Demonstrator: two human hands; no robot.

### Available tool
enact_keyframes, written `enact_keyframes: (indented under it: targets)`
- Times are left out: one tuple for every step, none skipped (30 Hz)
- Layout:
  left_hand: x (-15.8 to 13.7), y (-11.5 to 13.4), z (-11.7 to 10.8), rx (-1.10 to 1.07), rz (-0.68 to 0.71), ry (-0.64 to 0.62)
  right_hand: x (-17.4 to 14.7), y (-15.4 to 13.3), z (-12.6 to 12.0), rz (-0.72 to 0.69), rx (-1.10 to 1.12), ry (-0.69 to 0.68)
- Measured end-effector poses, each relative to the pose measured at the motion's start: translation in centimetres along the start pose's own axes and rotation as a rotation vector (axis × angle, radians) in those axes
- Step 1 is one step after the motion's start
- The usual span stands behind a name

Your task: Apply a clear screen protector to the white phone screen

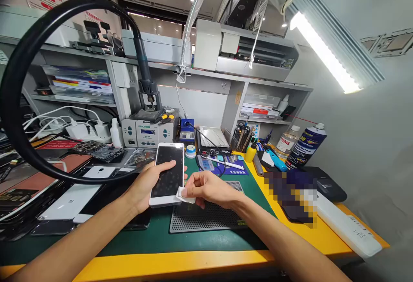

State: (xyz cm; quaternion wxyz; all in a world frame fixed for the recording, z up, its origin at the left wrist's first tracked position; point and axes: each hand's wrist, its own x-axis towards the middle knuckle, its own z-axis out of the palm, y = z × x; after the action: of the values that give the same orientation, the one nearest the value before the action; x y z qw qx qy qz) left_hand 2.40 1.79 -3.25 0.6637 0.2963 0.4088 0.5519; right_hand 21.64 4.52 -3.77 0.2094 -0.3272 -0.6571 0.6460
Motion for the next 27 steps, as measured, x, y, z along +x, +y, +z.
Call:
enact_keyframes:
  targets:
    - [-0.1, -0.1, 0.1, 0.011, 0.016, 0.006, -0.1, 0.2, 0.1, 0.004, 0.013, 0.008]
    - [-0.3, -0.1, 0.2, 0.019, 0.031, 0.012, -0.2, 0.3, 0.2, 0.009, 0.02, 0.017]
    - [-0.4, -0.2, 0.3, 0.024, 0.044, 0.014, -0.3, 0.3, 0.3, 0.018, 0.018, 0.021]
    - [-0.5, -0.2, 0.4, 0.026, 0.055, 0.015, -0.4, 0.4, 0.4, 0.03, 0.01, 0.013]
    - [-0.6, -0.2, 0.4, 0.027, 0.064, 0.014, -0.5, 0.4, 0.5, 0.042, -0.002, -0.005]
    - [-0.6, -0.2, 0.4, 0.028, 0.07, 0.011, -0.5, 0.4, 0.5, 0.055, -0.017, -0.034]
    - [-0.6, -0.2, 0.4, 0.031, 0.076, 0.009, -0.6, 0.3, 0.6, 0.071, -0.035, -0.066]
    - [-0.6, -0.2, 0.4, 0.033, 0.081, 0.01, -0.6, 0.3, 0.6, 0.088, -0.057, -0.095]
    - [-0.6, -0.2, 0.4, 0.033, 0.086, 0.011, -0.7, 0.2, 0.6, 0.1, -0.08, -0.111]
    - [-0.6, -0.2, 0.4, 0.032, 0.09, 0.012, -0.8, 0.2, 0.6, 0.106, -0.102, -0.112]
    - [-0.7, -0.2, 0.3, 0.029, 0.091, 0.013, -0.8, 0.1, 0.6, 0.11, -0.125, -0.102]
    - [-0.7, -0.2, 0.3, 0.026, 0.093, 0.012, -0.9, 0.0, 0.6, 0.112, -0.143, -0.09]
    - [-0.7, -0.3, 0.3, 0.023, 0.094, 0.013, -1.0, -0.1, 0.6, 0.113, -0.155, -0.082]
    - [-0.8, -0.3, 0.4, 0.021, 0.092, 0.013, -1.1, -0.1, 0.5, 0.115, -0.163, -0.08]
    - [-0.8, -0.3, 0.4, 0.02, 0.089, 0.012, -1.2, -0.2, 0.5, 0.121, -0.169, -0.088]
    - [-0.9, -0.3, 0.4, 0.02, 0.084, 0.009, -1.2, -0.2, 0.4, 0.127, -0.176, -0.101]
    - [-0.9, -0.3, 0.5, 0.02, 0.08, 0.006, -1.3, -0.2, 0.4, 0.133, -0.185, -0.115]
    - [-0.9, -0.3, 0.5, 0.022, 0.077, 0.003, -1.4, -0.3, 0.3, 0.138, -0.199, -0.127]
    - [-0.9, -0.3, 0.5, 0.025, 0.076, 0.001, -1.4, -0.3, 0.3, 0.139, -0.22, -0.134]
    - [-1.0, -0.3, 0.5, 0.03, 0.077, 0.002, -1.5, -0.3, 0.3, 0.137, -0.249, -0.136]
    - [-1.0, -0.3, 0.6, 0.038, 0.078, 0.003, -1.6, -0.4, 0.2, 0.131, -0.281, -0.134]
    - [-1.0, -0.3, 0.6, 0.048, 0.08, 0.003, -1.7, -0.5, 0.2, 0.123, -0.314, -0.131]
    - [-1.0, -0.3, 0.6, 0.058, 0.081, 0.0, -1.8, -0.5, 0.2, 0.114, -0.342, -0.131]
    - [-1.0, -0.4, 0.6, 0.067, 0.081, -0.005, -1.8, -0.6, 0.2, 0.105, -0.364, -0.132]
    - [-1.1, -0.4, 0.6, 0.074, 0.078, -0.013, -1.9, -0.7, 0.2, 0.096, -0.377, -0.134]
    - [-1.1, -0.5, 0.6, 0.08, 0.075, -0.025, -2.0, -0.7, 0.1, 0.086, -0.382, -0.133]
    - [-1.2, -0.6, 0.6, 0.084, 0.072, -0.037, -2.0, -0.7, 0.1, 0.074, -0.381, -0.127]
